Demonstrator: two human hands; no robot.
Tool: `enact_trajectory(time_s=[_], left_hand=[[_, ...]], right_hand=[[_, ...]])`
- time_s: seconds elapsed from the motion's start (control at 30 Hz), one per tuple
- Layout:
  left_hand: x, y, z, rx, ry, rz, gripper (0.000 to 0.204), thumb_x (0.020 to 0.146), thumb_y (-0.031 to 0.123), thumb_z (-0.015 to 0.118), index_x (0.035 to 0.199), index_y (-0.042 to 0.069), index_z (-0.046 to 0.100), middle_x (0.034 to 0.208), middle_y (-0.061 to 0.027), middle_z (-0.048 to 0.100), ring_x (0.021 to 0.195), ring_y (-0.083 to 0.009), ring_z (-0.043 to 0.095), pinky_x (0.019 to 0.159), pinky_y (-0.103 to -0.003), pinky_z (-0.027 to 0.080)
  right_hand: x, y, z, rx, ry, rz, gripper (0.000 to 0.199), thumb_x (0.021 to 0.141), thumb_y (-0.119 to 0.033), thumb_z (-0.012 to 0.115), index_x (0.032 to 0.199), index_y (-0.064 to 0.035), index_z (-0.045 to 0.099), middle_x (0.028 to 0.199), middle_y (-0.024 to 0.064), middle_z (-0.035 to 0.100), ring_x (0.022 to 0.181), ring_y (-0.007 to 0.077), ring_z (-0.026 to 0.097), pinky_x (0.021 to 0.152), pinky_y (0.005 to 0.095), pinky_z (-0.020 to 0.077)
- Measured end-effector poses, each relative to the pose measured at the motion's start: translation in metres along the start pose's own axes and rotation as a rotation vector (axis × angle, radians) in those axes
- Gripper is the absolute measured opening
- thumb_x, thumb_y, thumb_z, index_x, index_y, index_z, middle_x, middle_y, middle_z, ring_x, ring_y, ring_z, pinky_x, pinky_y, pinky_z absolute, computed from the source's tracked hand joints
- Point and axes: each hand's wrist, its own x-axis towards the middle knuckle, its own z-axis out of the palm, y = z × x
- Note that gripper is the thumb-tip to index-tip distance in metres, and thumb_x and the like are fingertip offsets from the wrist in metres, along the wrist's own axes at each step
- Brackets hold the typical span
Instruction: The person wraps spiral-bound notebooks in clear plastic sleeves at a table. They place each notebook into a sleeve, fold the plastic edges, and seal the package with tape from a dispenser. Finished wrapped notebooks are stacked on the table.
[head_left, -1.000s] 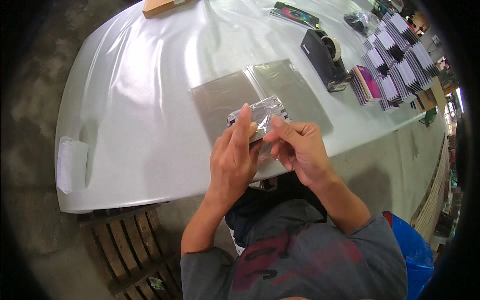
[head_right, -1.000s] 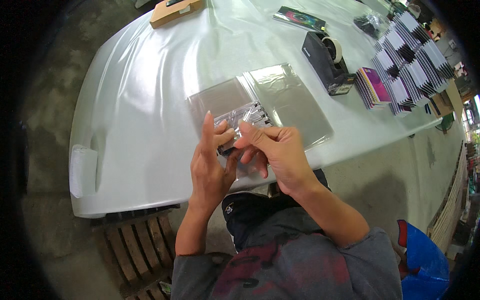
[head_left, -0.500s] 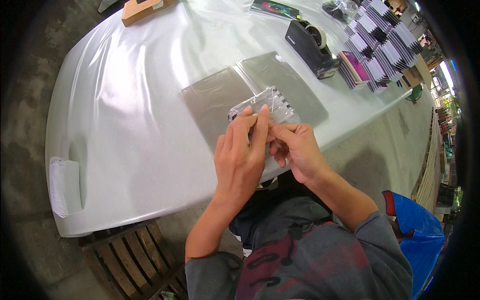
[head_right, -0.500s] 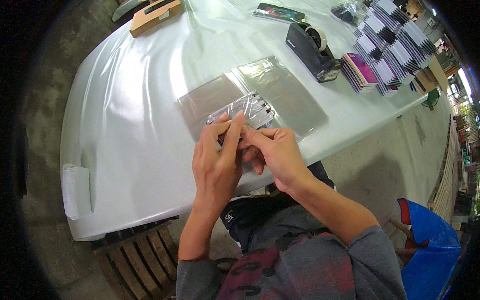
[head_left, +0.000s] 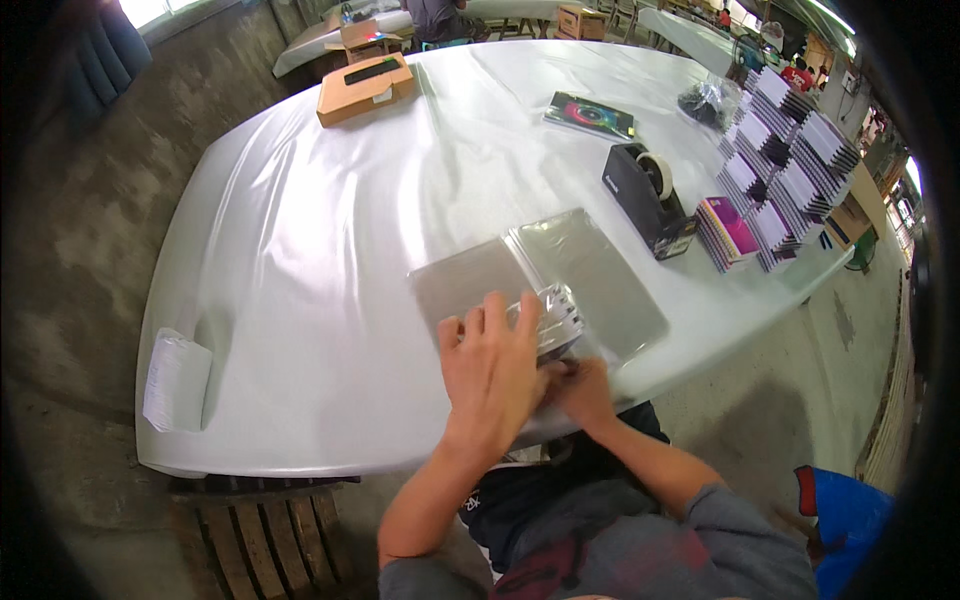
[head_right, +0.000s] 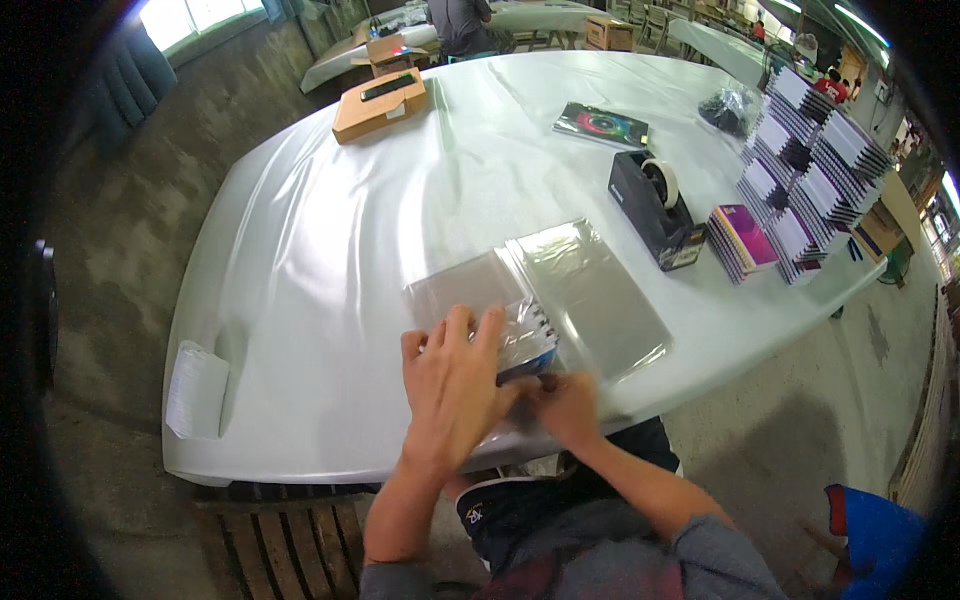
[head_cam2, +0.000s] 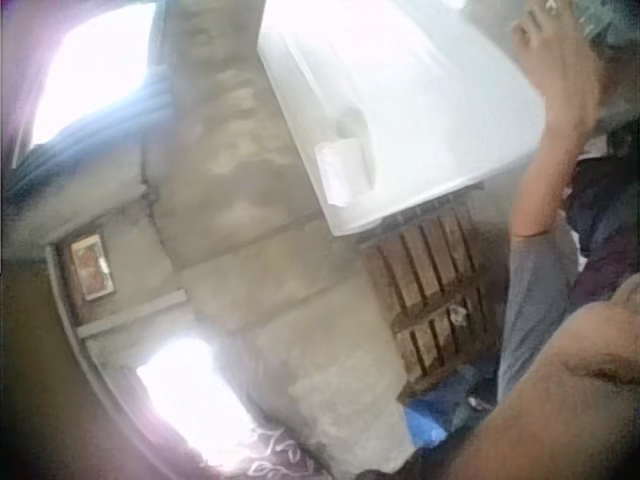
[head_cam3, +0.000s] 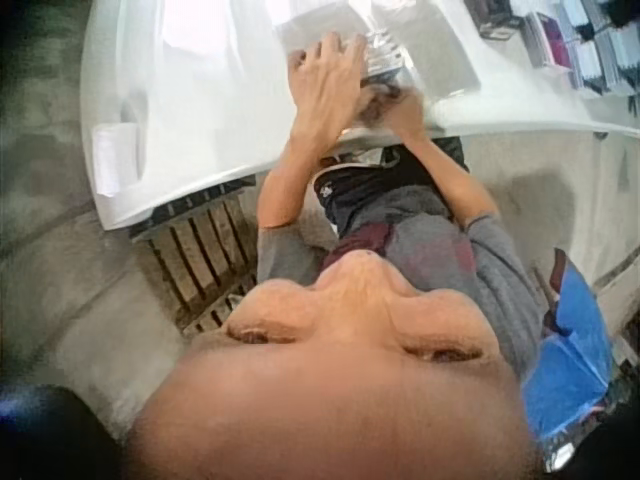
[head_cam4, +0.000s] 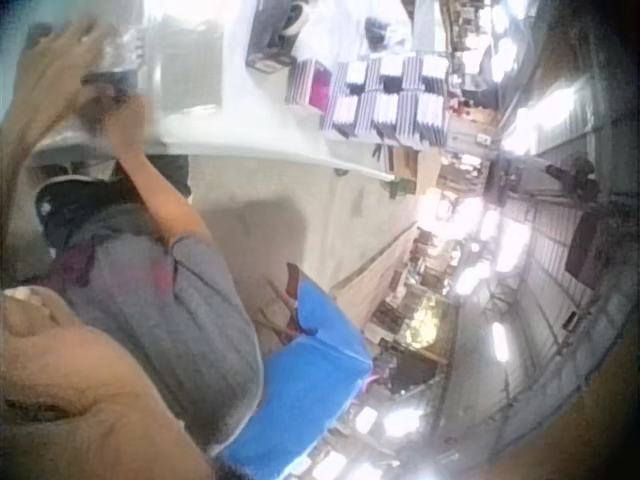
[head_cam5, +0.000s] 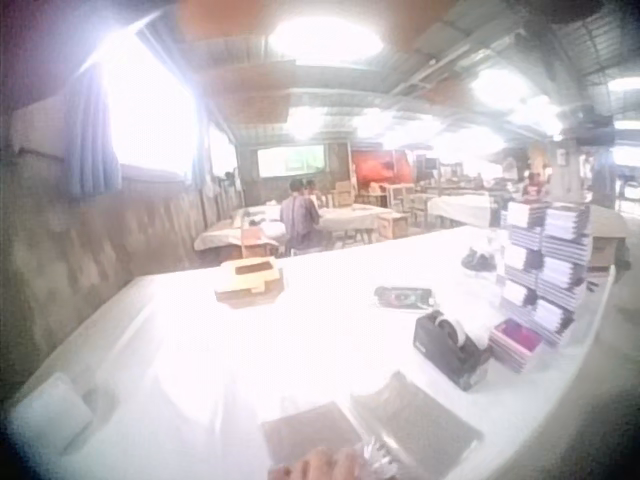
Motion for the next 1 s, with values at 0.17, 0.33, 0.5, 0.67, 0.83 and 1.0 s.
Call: enact_trajectory(time_s=[0.17, 0.33, 0.5, 0.67, 0.83, 1.0], left_hand=[[0.021, -0.015, -0.004, -0.007, -0.095, 0.062, 0.068, 0.049, 0.035, 0.084, 0.108, 0.011, 0.059, 0.094, -0.0066, 0.062, 0.09, -0.024, 0.057, 0.079, -0.037, 0.036], [0.066, -0.007, -0.037, 0.063, -0.007, 0.043, 0.066, 0.051, 0.025, 0.084, 0.109, 0.011, 0.056, 0.098, -0.0035, 0.06, 0.095, -0.0236, 0.055, 0.081, -0.038, 0.036], [0.145, -0.034, 0.024, 0.313, 0.339, 0.05, 0.069, 0.054, 0.012, 0.082, 0.116, 0.015, 0.051, 0.113, -0.0026, 0.052, 0.105, -0.0248, 0.049, 0.081, -0.041, 0.038], [0.196, -0.096, 0.124, 0.133, 0.429, 0.015, 0.071, 0.054, 0.014, 0.082, 0.117, 0.018, 0.049, 0.117, -0.0054, 0.049, 0.113, -0.0292, 0.044, 0.089, -0.046, 0.043], [0.198, -0.081, 0.131, 0.13, 0.228, -0.097, 0.072, 0.06, 0.042, 0.082, 0.123, 0.019, 0.053, 0.137, -0.0217, 0.035, 0.128, -0.0431, 0.031, 0.102, -0.051, 0.032], [0.151, -0.056, 0.096, -0.014, 0.186, -0.226, 0.074, 0.066, 0.042, 0.079, 0.128, 0.015, 0.049, 0.14, -0.0241, 0.032, 0.13, -0.0439, 0.028, 0.103, -0.052, 0.03]], right_hand=[[-0.005, -0.025, -0.033, -0.278, -0.413, -0.215, 0.047, 0.077, -0.038, 0.071, 0.056, 0.0012, 0.06, 0.045, 0.0105, 0.047, 0.041, 0.0161, 0.049, 0.044, 0.0321, 0.0373], [0.008, -0.037, -0.082, -0.083, -0.58, -0.187, 0.041, 0.078, -0.032, 0.073, 0.058, 0.0004, 0.059, 0.049, 0.0101, 0.049, 0.043, 0.0144, 0.046, 0.045, 0.0291, 0.0367], [0.021, -0.056, -0.125, 0.19, -0.631, -0.11, 0.03, 0.079, -0.023, 0.073, 0.063, 0.0003, 0.061, 0.056, 0.0086, 0.056, 0.049, 0.0136, 0.05, 0.049, 0.0259, 0.0384], [0.053, -0.121, -0.151, 0.13, -0.732, -0.811, 0.017, 0.077, -0.022, 0.073, 0.078, -0.0073, 0.065, 0.071, 0.0017, 0.059, 0.061, 0.0131, 0.055, 0.054, 0.0253, 0.0411], [0.07, -0.163, -0.177, -0.111, -0.271, -1.28, 0.018, 0.073, -0.017, 0.074, 0.089, -0.0101, 0.068, 0.073, -0.0021, 0.059, 0.062, 0.0102, 0.056, 0.055, 0.0224, 0.0403], [0.084, -0.157, -0.155, 0.218, 0.129, -1.497, 0.009, 0.07, -0.008, 0.066, 0.077, -0.0018, 0.066, 0.069, 0.0032, 0.056, 0.058, 0.0139, 0.053, 0.056, 0.0273, 0.0413]])
